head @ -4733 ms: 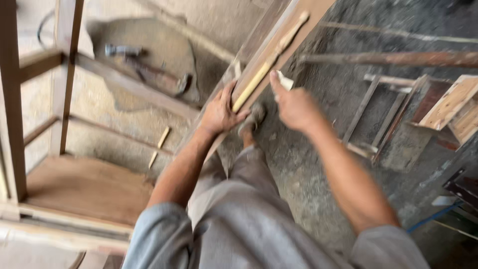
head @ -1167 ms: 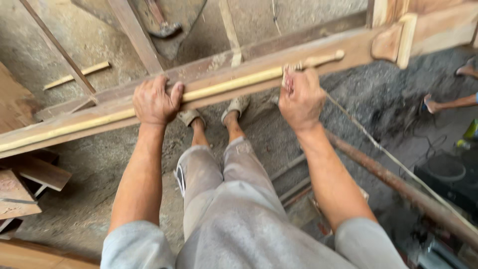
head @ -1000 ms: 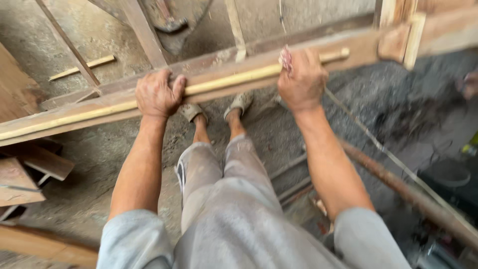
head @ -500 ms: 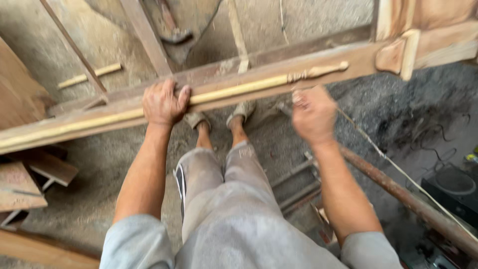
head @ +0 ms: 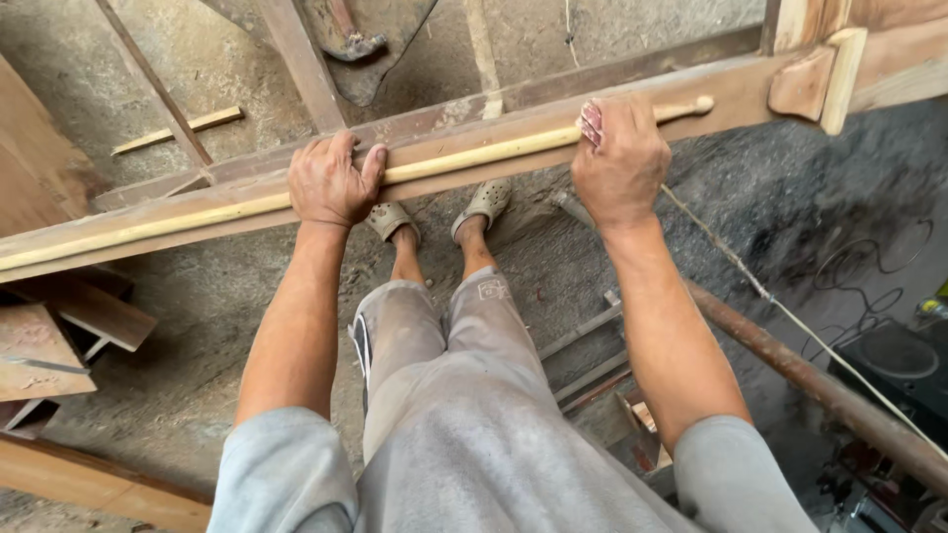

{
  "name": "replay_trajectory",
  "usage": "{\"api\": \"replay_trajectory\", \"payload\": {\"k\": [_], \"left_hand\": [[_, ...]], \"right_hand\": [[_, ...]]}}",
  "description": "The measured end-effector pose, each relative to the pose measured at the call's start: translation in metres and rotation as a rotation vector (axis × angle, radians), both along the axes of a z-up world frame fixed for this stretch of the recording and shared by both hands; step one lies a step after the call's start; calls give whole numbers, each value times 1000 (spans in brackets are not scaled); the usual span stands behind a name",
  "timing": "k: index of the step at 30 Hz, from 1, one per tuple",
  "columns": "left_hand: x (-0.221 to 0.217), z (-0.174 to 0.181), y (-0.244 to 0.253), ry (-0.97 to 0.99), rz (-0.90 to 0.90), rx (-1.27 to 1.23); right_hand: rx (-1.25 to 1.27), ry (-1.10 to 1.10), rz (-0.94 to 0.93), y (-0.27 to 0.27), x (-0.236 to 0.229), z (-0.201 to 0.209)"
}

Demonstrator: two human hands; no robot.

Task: The person sands the wooden trim and decorative elements of a furniture frame by hand using a piece of sandpaper.

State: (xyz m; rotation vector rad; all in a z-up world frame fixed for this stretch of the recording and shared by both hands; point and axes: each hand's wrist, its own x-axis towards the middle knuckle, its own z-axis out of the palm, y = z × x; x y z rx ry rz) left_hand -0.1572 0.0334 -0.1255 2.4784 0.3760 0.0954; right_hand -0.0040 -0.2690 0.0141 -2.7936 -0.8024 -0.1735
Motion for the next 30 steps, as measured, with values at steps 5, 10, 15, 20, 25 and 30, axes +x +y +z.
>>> {"api": "replay_trajectory", "payload": {"k": [5,10,15,20,25,30], "left_hand": [[12,-5,2,-80,20,55],[-1,-3,2,23,19,42],[0,-1,-1,176,-19,45],[-1,4,-4,9,-5,35],[-15,0,-5,38,0,67],[-4,-2,-3,8,9,50]], "right_hand": [[95,-54,68,-5,-3,8],[96,-54,36,-17,-27,1],[264,236,-85,-34,-28,15],[342,291,-203,-15,-18,2],[123,59,-132,-21,-34,10],[247,144,-77,-11,-10,10]]}}
